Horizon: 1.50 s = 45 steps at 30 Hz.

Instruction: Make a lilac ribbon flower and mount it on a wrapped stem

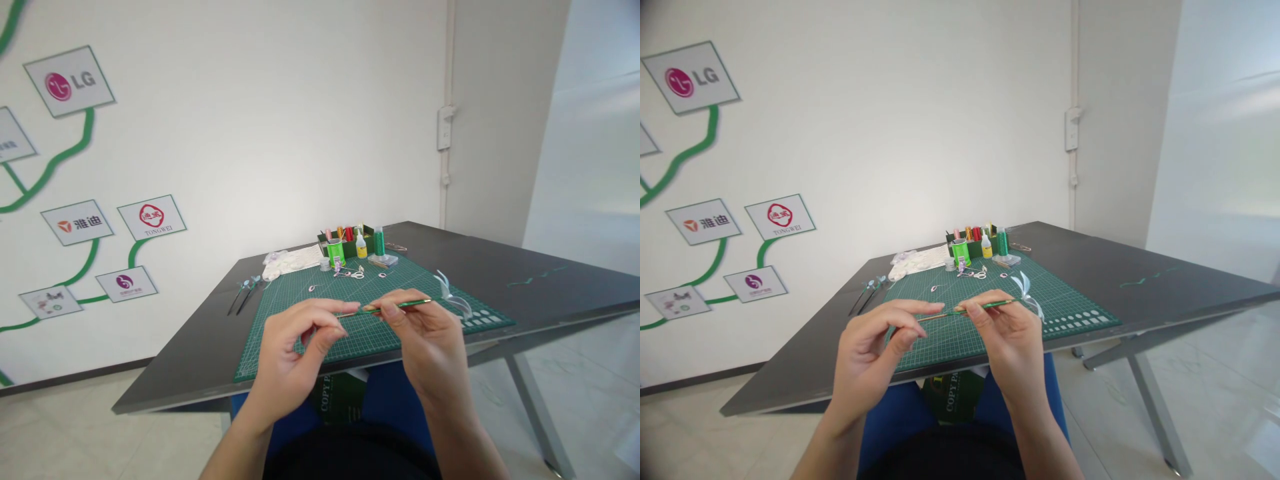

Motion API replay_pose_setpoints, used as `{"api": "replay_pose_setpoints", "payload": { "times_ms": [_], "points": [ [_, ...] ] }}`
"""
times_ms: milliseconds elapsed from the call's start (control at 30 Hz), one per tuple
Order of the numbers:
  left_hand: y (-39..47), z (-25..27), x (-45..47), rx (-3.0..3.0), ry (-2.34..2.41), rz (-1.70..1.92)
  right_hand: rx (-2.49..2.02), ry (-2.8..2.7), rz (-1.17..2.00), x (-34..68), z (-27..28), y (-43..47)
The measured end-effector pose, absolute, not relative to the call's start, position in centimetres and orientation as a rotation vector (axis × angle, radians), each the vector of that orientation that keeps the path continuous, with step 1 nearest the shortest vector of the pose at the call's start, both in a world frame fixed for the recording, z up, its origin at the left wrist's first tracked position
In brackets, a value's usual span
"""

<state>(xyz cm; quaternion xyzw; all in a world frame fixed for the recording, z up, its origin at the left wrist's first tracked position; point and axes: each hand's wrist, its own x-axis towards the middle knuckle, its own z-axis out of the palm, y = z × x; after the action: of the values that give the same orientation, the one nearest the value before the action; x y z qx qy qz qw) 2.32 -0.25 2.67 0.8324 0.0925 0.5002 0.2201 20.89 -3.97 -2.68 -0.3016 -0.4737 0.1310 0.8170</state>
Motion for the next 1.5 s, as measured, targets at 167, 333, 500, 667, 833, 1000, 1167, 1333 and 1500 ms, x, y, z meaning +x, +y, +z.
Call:
{"api": "replay_pose_setpoints", "payload": {
  "times_ms": [167, 333, 500, 667, 833, 1000, 1167, 1333, 1500],
  "points": [
    [1.9, 3.9, 2.4, 2.307, 0.356, 1.329, -0.601, -1.045, 0.373, 21.2, -2.6, -4.3],
    [4.2, 2.9, 3.1, 2.007, 0.317, 1.004, -0.541, -0.978, 0.501, 21.4, -2.6, -3.9],
    [4.7, -0.1, 4.6, 1.649, 0.212, 0.830, -0.504, -0.821, 0.536, 21.1, -2.5, -3.3],
    [2.8, -2.0, 5.9, 1.452, 0.197, 0.860, -0.530, -0.770, 0.481, 20.9, -2.7, -3.2],
    [1.0, -3.0, 6.1, 1.305, 0.211, 0.888, -0.554, -0.830, 0.330, 20.9, -2.9, -3.5],
    [-0.2, -2.7, 5.4, 1.454, 0.258, 0.866, -0.602, -0.922, 0.230, 21.0, -3.2, -3.6],
    [-2.2, 0.4, 3.7, 1.916, 0.334, 1.148, -0.612, -1.006, 0.198, 21.2, -3.3, -3.7],
    [-1.9, 2.9, 2.6, 2.050, 0.328, 1.300, -0.597, -1.070, 0.217, 21.0, -2.8, -4.0],
    [1.0, 3.8, 2.9, 2.076, 0.483, 1.445, -0.526, -1.111, 0.323, 21.0, -2.7, -4.2]
  ]
}}
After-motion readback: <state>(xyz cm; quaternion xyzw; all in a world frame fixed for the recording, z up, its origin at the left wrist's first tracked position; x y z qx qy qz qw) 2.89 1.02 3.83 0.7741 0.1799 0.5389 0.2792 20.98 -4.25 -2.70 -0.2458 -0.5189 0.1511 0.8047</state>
